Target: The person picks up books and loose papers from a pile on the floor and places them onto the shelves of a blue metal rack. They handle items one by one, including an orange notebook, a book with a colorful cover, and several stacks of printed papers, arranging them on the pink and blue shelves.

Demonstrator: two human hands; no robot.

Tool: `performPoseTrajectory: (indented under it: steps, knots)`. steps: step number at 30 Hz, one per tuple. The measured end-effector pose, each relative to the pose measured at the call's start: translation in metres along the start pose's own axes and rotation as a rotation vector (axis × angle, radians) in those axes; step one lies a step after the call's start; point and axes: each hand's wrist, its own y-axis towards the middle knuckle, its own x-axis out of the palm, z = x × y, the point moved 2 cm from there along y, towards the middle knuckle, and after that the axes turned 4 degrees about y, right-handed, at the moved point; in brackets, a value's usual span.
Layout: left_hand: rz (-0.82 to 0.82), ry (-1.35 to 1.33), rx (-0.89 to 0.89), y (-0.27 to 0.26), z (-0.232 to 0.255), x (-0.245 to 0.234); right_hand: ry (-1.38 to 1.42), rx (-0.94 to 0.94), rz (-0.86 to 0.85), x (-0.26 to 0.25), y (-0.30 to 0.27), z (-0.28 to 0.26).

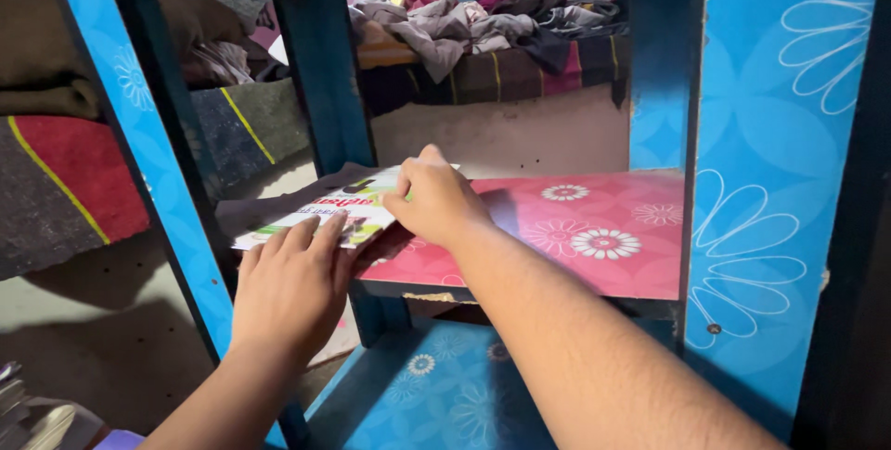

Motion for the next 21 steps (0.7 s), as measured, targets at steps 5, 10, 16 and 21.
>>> performPoseTrajectory:
  steps: [5,10,16,21]
  knots:
    - [-0.053,-0.036,0.068,0.0,-0.002,0.004,0.121,0.027,-0.199,0.01,0.0,-0.001]
    - [-0.23,-0.015,-0.031,0.01,0.0,0.018,0.122,-0.061,-0.117,0.004,-0.004,-0.013]
    - [-0.235,-0.019,-0.011,0.0,-0.001,0.031,-0.006,-0.043,-0.173,-0.005,-0.012,-0.02]
    - [-0.123,0.053,-0.001,-0.005,0.001,0.039,0.022,-0.046,-0.226,0.0,-0.011,-0.018]
